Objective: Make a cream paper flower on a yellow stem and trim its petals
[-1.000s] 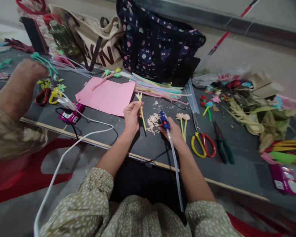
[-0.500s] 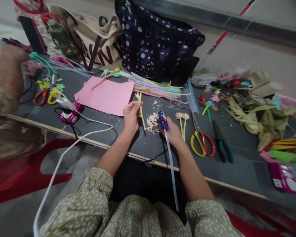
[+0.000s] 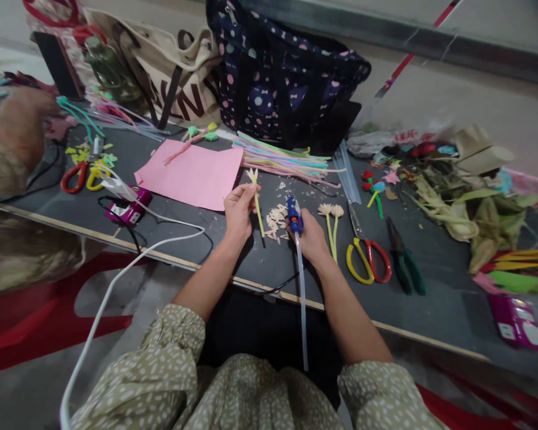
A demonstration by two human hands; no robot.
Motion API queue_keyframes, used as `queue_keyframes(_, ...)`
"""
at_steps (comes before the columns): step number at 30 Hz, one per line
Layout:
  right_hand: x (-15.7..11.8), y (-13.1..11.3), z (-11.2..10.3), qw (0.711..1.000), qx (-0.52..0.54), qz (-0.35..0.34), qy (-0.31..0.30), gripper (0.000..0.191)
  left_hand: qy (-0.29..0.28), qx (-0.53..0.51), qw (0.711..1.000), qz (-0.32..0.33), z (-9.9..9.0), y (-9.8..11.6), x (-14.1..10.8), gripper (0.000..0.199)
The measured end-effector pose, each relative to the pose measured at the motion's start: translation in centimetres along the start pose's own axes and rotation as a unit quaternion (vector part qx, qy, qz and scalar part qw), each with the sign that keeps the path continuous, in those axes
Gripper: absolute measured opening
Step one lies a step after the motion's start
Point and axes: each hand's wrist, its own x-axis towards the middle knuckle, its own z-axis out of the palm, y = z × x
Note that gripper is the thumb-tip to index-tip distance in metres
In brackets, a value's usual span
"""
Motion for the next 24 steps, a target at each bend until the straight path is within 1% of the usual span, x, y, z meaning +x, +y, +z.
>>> queue_keyframes(4,0.3,0.0,0.2,0.999,-0.034,0.033,0.01,0.015,0.004,0.013,1.0,-0.01,0.1,0.1,-0.1,0.025)
queue_keyframes(6,0.2,0.3,0.1,0.999,-0.01,0.045,0.018,0.015,0.003,0.017,1.0,-0.015,0.1,0.0,0.0,0.025)
queue_keyframes(9,0.1,1.0,-0.1,0.993,0.092,0.052,0.057,0.017,-0.009,0.016,1.0,-0.018,0.0,-0.2,0.0,0.024)
queue_keyframes(11,0.0,1.2,-0.3,0.978,0.186,0.04,0.089,0.02,-0.02,0.014,1.0,-0.02,-0.1,-0.4,0.1,0.023)
queue_keyframes(14,0.0,0.9,-0.6,0.933,0.332,0.041,0.134,0.021,-0.06,0.022,0.997,-0.049,-0.1,-0.5,-0.1,0.023)
queue_keyframes(17,0.1,-0.1,-0.8,0.877,0.442,0.066,0.178,0.019,-0.151,0.039,0.98,-0.12,0.1,-0.6,-0.6,0.027)
queue_keyframes(19,0.2,-0.7,-0.9,0.831,0.512,0.083,0.201,0.023,-0.218,0.048,0.96,-0.169,0.3,-0.7,-1.1,0.03)
queue_keyframes(21,0.3,-1.2,-1.0,0.786,0.573,0.096,0.212,0.029,-0.261,0.049,0.944,-0.196,0.6,-0.9,-1.6,0.032)
queue_keyframes(22,0.3,-1.3,-0.9,0.772,0.59,0.098,0.214,0.03,-0.272,0.046,0.94,-0.201,0.7,-1.0,-1.8,0.032)
queue_keyframes(24,0.4,-1.6,-0.8,0.757,0.609,0.102,0.213,0.031,-0.285,0.042,0.936,-0.2,1.0,-1.3,-2.2,0.033)
